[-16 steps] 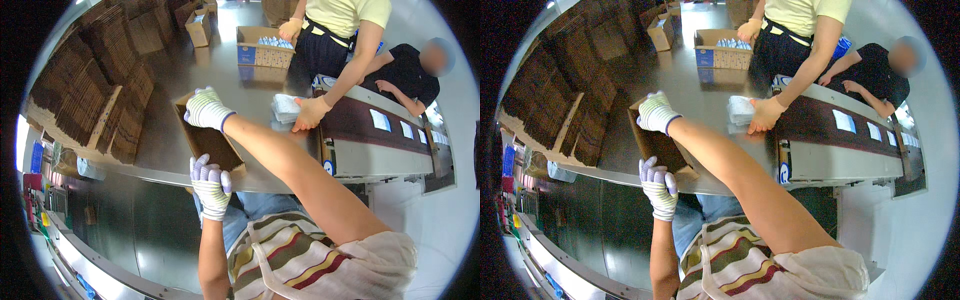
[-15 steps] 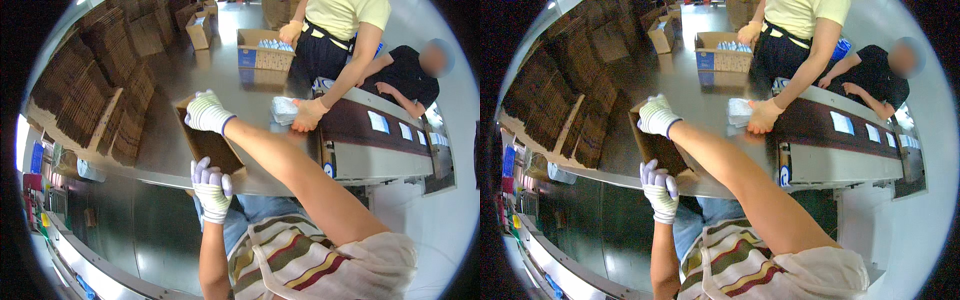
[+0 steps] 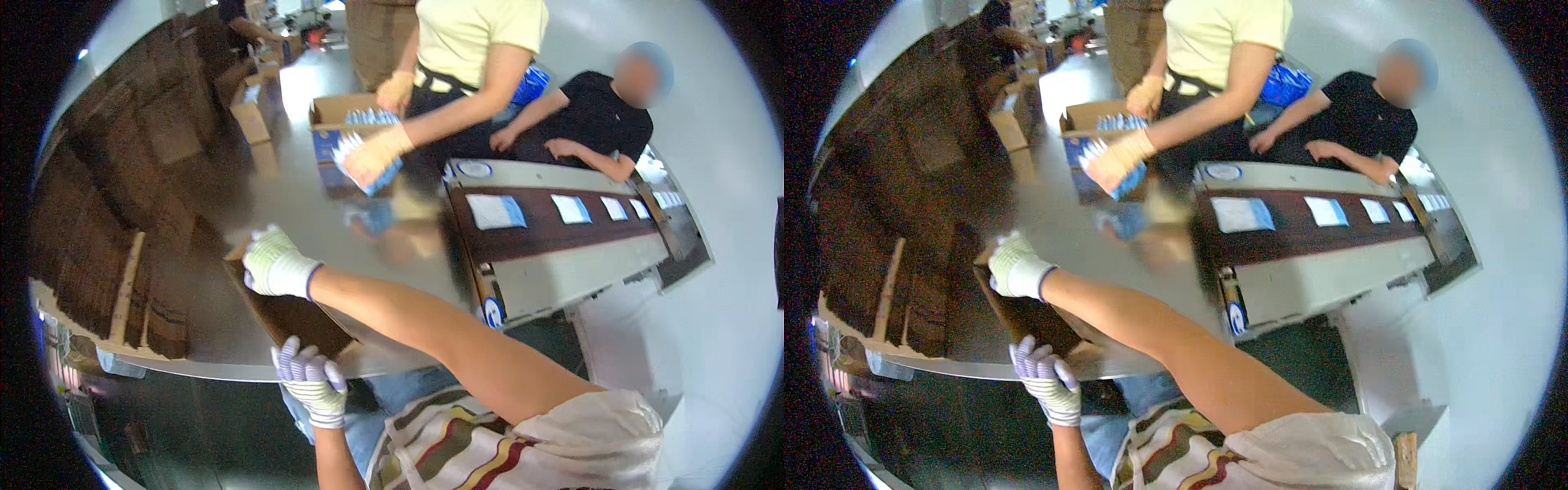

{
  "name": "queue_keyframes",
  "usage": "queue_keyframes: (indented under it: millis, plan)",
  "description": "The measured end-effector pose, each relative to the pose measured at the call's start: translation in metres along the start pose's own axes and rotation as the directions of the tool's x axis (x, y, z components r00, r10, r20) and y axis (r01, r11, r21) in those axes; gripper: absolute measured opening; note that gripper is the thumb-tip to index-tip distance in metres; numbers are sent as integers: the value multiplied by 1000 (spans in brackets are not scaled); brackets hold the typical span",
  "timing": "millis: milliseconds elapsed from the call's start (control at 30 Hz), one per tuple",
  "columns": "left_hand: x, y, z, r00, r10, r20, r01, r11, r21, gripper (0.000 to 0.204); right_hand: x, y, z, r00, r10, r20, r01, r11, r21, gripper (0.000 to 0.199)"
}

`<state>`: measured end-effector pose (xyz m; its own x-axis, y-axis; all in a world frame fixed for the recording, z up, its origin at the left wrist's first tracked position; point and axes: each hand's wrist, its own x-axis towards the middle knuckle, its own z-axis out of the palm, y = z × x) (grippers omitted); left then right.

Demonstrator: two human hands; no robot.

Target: The person picks up flat cardboard boxes, unfolds them, and packs individual blue and white packaged items into the boxes before placing the boxes on a conveyor belt.

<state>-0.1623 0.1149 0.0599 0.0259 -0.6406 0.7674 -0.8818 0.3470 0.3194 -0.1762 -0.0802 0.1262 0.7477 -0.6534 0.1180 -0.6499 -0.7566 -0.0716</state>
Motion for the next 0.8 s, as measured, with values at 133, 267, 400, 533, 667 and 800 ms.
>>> queue_keyframes:
  millis: [133, 267, 400, 533, 667, 800]
  plan:
    - [-5, 2, 6, 1000, -10, -1, 10, 1000, -18, 7, -4, 7, 8, 1000, 3, -9, -3, 1000, -26, 33]
    - [-4, 0, 0, 1000, 13, 1, -13, 1000, -11, 10, -3, 2, 6, 999, -35, -19, 34, 998, -55, 39]
    - [-4, -3, -2, 1000, 19, -12, -19, 1000, 0, 10, -3, -3, 8, 995, -65, -76, 61, 997, -56, 36]
    - [-5, -3, 4, 1000, 0, 9, 1, 1000, -22, 10, -1, 9, 10, 997, -58, -60, 58, 998, -5, 36]
    - [-6, -2, 2, 1000, -1, -16, 1, 1000, -10, 9, -3, 2, 11, 997, -60, -53, 59, 998, -32, 37]
    - [-9, -4, 1, 999, 17, 30, -17, 1000, 5, 11, -6, 3, 4, 998, -66, -18, 66, 998, -16, 36]
